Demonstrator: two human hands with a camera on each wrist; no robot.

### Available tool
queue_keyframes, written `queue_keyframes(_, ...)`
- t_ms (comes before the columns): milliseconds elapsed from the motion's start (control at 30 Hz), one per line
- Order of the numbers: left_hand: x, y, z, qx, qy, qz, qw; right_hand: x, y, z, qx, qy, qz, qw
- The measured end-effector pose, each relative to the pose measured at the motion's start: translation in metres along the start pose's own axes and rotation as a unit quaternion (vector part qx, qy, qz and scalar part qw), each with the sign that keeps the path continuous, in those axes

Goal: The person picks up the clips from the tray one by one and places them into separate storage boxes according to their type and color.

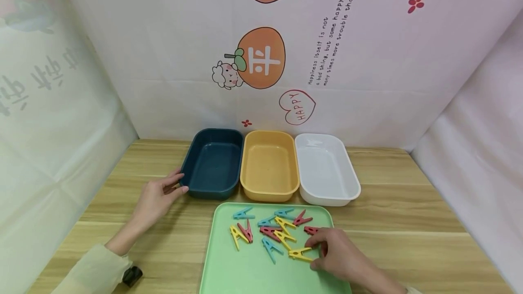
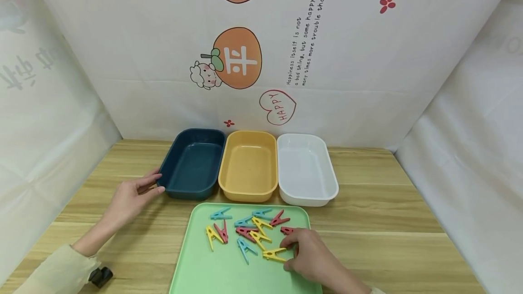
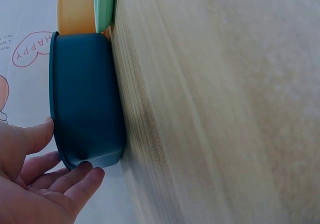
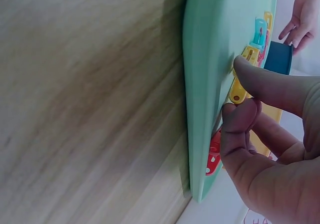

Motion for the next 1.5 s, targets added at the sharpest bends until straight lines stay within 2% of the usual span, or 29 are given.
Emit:
queue_keyframes(233,0.0,0.0,0.0,-0.006,0.003,-0.005,1.0,0.002,0.001,0.003,-0.025,0.008,-0.006,0.9997)
queue_keyframes(567,0.0,0.002,0.0,0.002,0.002,0.003,1.0,0.003,0.008,0.005,-0.054,0.016,-0.025,0.9981)
queue_keyframes(800,0.0,-0.002,-0.002,0.001,0.003,0.004,1.0,0.004,0.009,0.007,-0.07,0.019,-0.028,0.997)
queue_keyframes(1033,0.001,-0.007,-0.002,0.03,-0.002,0.03,0.9991,0.005,0.012,0.009,-0.088,0.013,-0.031,0.9955)
queue_keyframes(1267,0.001,-0.01,-0.002,0.049,0.001,0.04,0.998,0.006,0.011,0.016,-0.08,0.01,-0.034,0.9962)
queue_keyframes(1500,0.003,-0.011,-0.001,0.049,0.007,0.045,0.9977,0.006,0.009,0.024,-0.077,0.015,-0.038,0.9962)
Point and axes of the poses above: each hand's wrist, its own x-axis away from the middle knuckle, its own z-axis out of the back of the hand, y = z × x, the point moved 9 cm from there along -x, towards the middle knuckle, and after that the axes turned 3 degrees about -x, right-handed, at the moved point
